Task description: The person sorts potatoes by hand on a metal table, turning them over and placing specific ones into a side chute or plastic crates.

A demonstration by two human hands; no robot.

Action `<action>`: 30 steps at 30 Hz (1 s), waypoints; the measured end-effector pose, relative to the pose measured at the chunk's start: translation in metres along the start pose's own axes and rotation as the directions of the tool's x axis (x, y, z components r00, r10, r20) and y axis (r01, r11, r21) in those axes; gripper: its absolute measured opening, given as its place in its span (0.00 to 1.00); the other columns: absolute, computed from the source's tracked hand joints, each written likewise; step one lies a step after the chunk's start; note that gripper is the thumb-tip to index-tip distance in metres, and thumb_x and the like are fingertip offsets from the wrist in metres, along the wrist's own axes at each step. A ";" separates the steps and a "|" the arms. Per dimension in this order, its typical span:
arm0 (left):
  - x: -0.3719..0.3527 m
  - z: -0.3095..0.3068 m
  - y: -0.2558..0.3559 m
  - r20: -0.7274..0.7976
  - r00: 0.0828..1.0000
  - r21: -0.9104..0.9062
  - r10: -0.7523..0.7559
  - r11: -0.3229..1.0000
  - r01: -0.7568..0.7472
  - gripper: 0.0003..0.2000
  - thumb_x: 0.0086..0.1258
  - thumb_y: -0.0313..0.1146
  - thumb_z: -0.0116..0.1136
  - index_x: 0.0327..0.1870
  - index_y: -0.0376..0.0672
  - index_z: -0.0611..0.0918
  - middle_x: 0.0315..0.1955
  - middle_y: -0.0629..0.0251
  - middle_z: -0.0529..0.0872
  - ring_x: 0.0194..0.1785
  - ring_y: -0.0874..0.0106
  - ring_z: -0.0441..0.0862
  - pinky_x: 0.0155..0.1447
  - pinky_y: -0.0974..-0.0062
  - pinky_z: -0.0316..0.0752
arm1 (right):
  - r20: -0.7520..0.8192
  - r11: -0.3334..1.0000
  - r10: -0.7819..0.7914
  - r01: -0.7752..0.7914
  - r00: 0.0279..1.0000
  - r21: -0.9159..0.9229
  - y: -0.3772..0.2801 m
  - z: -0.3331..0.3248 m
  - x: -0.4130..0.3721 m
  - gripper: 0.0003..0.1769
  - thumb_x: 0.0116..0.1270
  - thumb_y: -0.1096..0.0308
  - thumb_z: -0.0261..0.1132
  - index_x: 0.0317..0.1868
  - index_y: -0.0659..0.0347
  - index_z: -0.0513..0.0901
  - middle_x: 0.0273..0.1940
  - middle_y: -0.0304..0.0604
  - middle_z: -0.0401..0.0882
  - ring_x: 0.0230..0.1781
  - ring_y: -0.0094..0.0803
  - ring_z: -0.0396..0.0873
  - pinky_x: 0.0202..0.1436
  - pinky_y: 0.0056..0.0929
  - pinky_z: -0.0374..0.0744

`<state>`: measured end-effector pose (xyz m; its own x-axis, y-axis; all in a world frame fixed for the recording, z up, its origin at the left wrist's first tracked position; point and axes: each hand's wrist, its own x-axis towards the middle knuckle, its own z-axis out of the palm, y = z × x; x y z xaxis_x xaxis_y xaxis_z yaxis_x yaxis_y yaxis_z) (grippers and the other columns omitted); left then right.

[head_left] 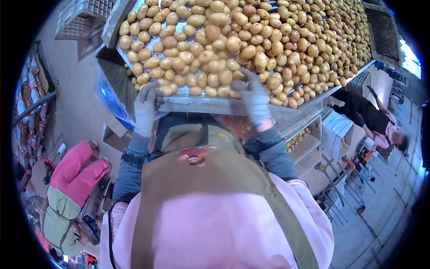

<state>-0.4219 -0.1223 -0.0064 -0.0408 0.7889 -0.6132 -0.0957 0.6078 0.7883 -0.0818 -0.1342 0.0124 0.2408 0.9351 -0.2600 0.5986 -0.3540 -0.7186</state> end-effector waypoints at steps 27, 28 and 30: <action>-0.022 0.096 0.065 0.211 0.977 0.070 0.022 0.997 -0.038 0.27 0.85 0.50 0.46 0.38 0.34 0.87 0.17 0.66 0.83 0.18 0.78 0.78 0.27 0.82 0.75 | 0.396 0.195 0.004 -0.389 0.918 0.900 -0.087 0.004 -0.047 0.26 0.80 0.50 0.57 0.64 0.64 0.73 0.49 0.52 0.83 0.37 0.35 0.86 0.39 0.31 0.86; -0.018 0.089 0.061 0.150 0.987 0.080 0.061 0.994 -0.073 0.27 0.85 0.50 0.45 0.37 0.34 0.86 0.18 0.66 0.83 0.18 0.78 0.78 0.28 0.81 0.76 | 0.459 0.025 -0.043 -0.458 0.887 0.888 -0.084 0.005 -0.043 0.30 0.82 0.43 0.52 0.63 0.64 0.73 0.46 0.52 0.84 0.33 0.34 0.85 0.35 0.29 0.85; -0.020 0.078 0.053 0.205 0.964 0.214 0.171 0.953 -0.214 0.22 0.84 0.47 0.46 0.50 0.37 0.85 0.29 0.66 0.87 0.28 0.76 0.84 0.34 0.81 0.79 | 0.375 0.234 -0.008 -0.363 0.927 0.902 -0.087 0.008 -0.042 0.36 0.82 0.36 0.41 0.61 0.63 0.74 0.39 0.51 0.83 0.24 0.33 0.80 0.27 0.27 0.78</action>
<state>-0.3489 -0.0985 0.0515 0.1481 0.8826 -0.4462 0.1302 0.4299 0.8934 -0.1505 -0.1420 0.0807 -0.0682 0.8760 -0.4774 -0.6366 -0.4066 -0.6552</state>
